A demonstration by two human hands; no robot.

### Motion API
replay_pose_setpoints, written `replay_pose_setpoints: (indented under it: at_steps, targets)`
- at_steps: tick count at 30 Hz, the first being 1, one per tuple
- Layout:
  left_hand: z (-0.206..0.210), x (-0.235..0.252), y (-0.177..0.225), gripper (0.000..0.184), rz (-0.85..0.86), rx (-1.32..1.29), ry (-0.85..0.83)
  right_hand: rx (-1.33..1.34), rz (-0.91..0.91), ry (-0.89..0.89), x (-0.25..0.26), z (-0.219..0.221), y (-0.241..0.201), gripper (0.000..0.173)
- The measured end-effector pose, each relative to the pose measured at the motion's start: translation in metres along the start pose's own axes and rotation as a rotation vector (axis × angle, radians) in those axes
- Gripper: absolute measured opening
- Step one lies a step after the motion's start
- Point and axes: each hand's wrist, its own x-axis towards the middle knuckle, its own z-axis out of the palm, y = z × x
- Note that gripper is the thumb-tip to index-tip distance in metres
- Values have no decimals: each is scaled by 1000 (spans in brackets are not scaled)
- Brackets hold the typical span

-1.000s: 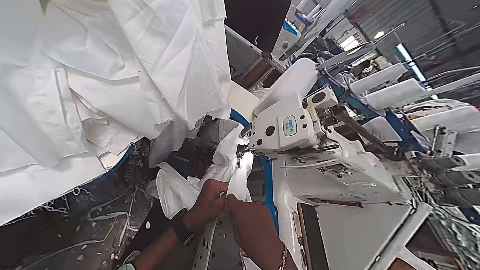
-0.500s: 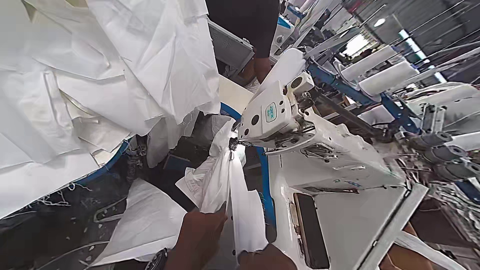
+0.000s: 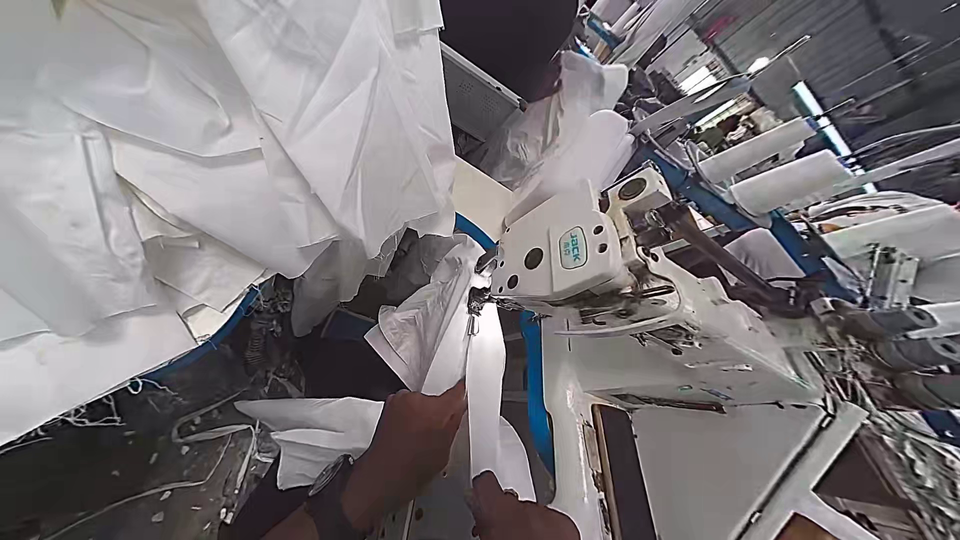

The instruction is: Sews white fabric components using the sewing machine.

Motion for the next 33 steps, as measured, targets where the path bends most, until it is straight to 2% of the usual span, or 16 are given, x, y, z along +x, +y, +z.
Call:
replay_pose_setpoints:
  at_steps: [3, 6, 9, 13, 16, 19, 22, 24, 26, 27, 29, 31, 33]
  targets:
    - [-11, 2, 9, 35, -47, -11, -166, -62, 70, 96, 0, -4, -3, 25]
    - [-22, 10, 8, 36, -101, -46, -305, -104, 99, 39, 3, -1, -6, 27]
    - [-15, 1, 9, 31, -33, 3, -222, -75, 37, -33, 0, -5, -6, 24]
    - [-6, -6, 7, 27, -5, 58, -123, -57, -47, 6, 0, -5, -4, 12]
    - [-8, -10, 11, 22, 20, 67, -74, -89, -104, 50, 2, -4, -5, 16]
    - [-10, -9, 4, 16, 27, -5, -82, -96, -113, 87, 12, -3, -3, 15]
    - [-10, 3, -3, 22, 6, -110, -115, -128, -115, 155, 27, -2, 3, 15]
    - [-9, 13, -8, 25, -46, -196, -158, -100, -134, 221, 40, 10, 10, 17]
    - [-10, 18, -5, 21, -146, -227, -190, 32, -120, 271, 44, 17, 24, 21]
    - [-16, 22, 2, 29, -222, -189, -240, 129, -92, 261, 41, 10, 36, 23]
    - [-26, 45, 23, 49, -341, -8, -469, 273, -23, 279, 31, -6, 71, 26]
    - [-18, 77, 40, 41, -310, 166, -709, 328, -8, 361, 23, -2, 97, 29]
    - [-9, 103, 57, 24, -249, 277, -838, 241, 5, 470, 20, 6, 98, 32]
